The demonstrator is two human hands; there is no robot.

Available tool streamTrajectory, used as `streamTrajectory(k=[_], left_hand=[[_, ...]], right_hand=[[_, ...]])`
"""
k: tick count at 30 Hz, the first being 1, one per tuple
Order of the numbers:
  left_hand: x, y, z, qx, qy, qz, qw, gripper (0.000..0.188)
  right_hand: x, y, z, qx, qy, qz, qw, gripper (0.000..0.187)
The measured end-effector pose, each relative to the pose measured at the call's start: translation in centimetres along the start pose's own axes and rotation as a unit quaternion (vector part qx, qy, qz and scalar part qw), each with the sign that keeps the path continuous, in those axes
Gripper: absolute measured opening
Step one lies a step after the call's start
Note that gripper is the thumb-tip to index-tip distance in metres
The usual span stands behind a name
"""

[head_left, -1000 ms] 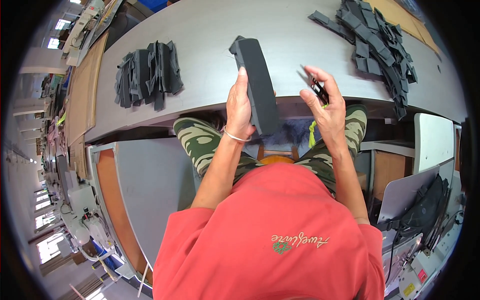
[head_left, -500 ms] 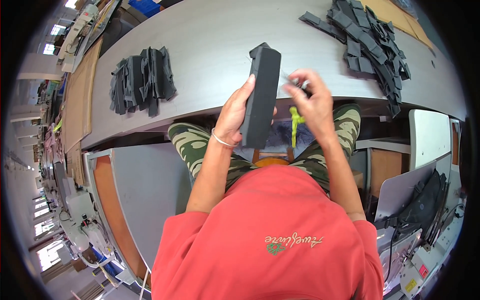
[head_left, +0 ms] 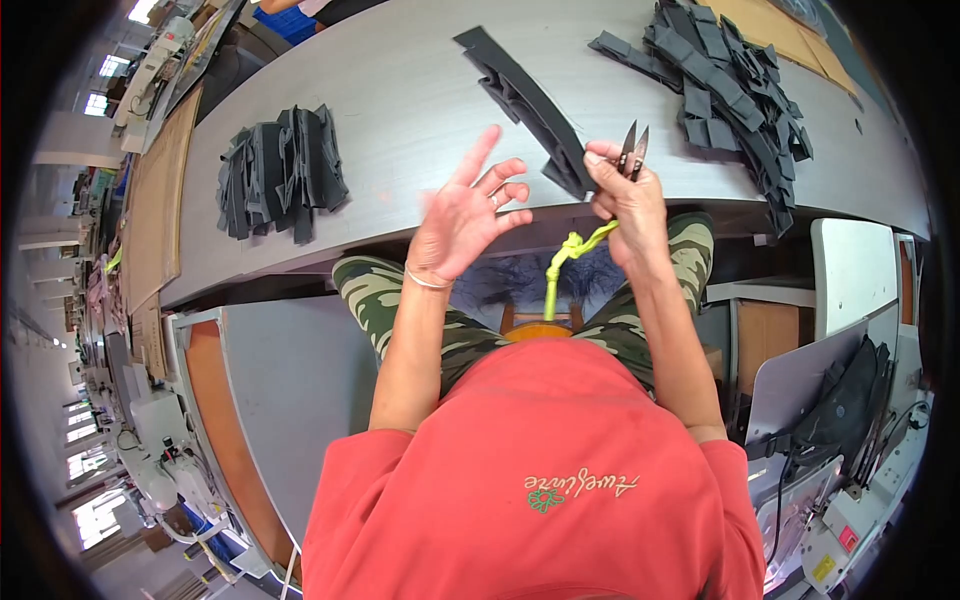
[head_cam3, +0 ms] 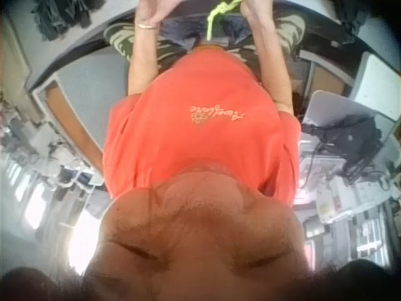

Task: The recorder trims loose threads and folds black fabric components at a workbench in a manufacturing environment.

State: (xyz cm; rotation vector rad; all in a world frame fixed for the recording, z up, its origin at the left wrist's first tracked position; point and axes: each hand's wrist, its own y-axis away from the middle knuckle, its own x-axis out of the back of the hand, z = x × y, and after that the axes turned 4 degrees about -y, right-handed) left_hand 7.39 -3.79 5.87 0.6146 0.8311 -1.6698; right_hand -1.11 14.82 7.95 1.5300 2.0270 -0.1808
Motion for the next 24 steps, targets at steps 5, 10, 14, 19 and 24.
streamTrajectory(k=[5, 10, 14, 19, 24], left_hand=[[-2.3, -1.2, -2.3, 0.069, -0.154, 0.14, 0.976, 0.061], [-1.9, -1.4, -2.1, -0.018, -0.14, 0.223, 0.965, 0.045], [-2.0, -1.7, -1.4, -0.043, -0.103, 0.245, 0.963, 0.045], [-2.0, -1.0, -0.6, -0.026, -0.063, 0.179, 0.982, 0.045], [-2.9, -0.5, -0.7, -0.003, -0.058, 0.181, 0.982, 0.048]], right_hand=[[-1.4, 1.4, 1.8, 0.001, -0.022, -0.035, 0.999, 0.016], [-1.6, 2.2, 1.4, -0.004, 0.081, -0.107, 0.991, 0.016], [-0.6, 2.5, 1.2, 0.086, 0.274, -0.119, 0.95, 0.026], [-0.8, 2.3, -0.2, 0.181, 0.334, -0.122, 0.917, 0.029], [-1.0, 1.3, 0.0, 0.245, 0.372, -0.137, 0.885, 0.026]])
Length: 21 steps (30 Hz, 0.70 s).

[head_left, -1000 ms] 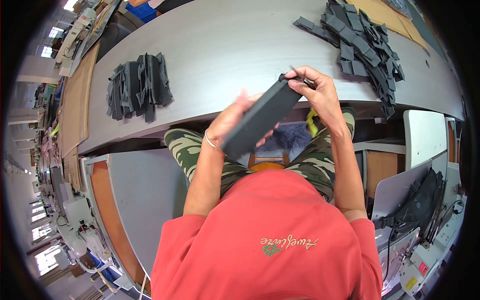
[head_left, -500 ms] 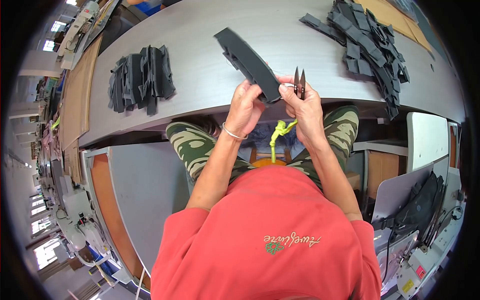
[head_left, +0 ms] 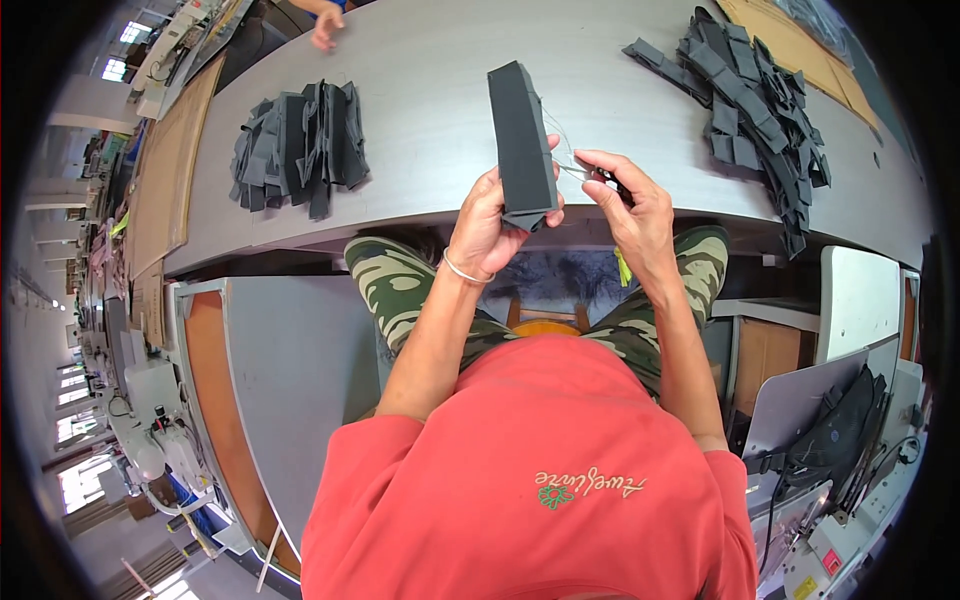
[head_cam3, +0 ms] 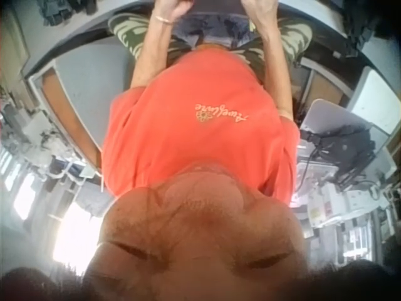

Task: The recorder trims loose threads and folds black fabric components at a workbench in a manufacturing environment.

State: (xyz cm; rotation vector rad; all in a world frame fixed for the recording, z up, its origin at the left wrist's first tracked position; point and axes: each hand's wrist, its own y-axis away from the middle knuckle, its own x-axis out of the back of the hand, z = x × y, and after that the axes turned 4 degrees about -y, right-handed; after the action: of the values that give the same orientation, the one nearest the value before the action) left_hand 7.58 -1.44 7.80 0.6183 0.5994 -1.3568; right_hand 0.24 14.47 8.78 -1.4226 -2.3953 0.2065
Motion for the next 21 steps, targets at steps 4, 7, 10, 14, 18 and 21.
streamTrajectory(k=[4, 7, 10, 14, 18, 21], left_hand=[[0.1, 0.3, 0.1, 0.01, -0.008, -0.022, 1.0, 0.043], [0.6, 0.5, -0.2, 0.029, -0.016, -0.026, 0.999, 0.043], [0.1, 0.4, 0.2, 0.033, -0.005, -0.039, 0.999, 0.042], [-0.1, 0.5, 0.3, 0.024, -0.056, -0.012, 0.998, 0.047], [0.3, 0.3, 0.6, 0.022, -0.098, 0.029, 0.995, 0.042], [0.4, 0.1, 0.4, 0.017, -0.109, 0.044, 0.993, 0.038]], right_hand=[[-0.4, -0.3, -0.2, 0.02, 0.033, -0.003, 0.999, 0.024], [-0.7, -0.5, 0.0, 0.064, 0.049, 0.009, 0.997, 0.022], [-0.1, -0.6, 0.2, 0.092, 0.12, -0.005, 0.988, 0.02], [0.2, -0.3, -0.5, 0.036, 0.029, 0.012, 0.999, 0.021], [0.4, 0.5, -2.2, 0.014, -0.019, -0.058, 0.998, 0.024], [-0.3, 0.8, -2.8, 0.033, -0.011, -0.102, 0.994, 0.024]])
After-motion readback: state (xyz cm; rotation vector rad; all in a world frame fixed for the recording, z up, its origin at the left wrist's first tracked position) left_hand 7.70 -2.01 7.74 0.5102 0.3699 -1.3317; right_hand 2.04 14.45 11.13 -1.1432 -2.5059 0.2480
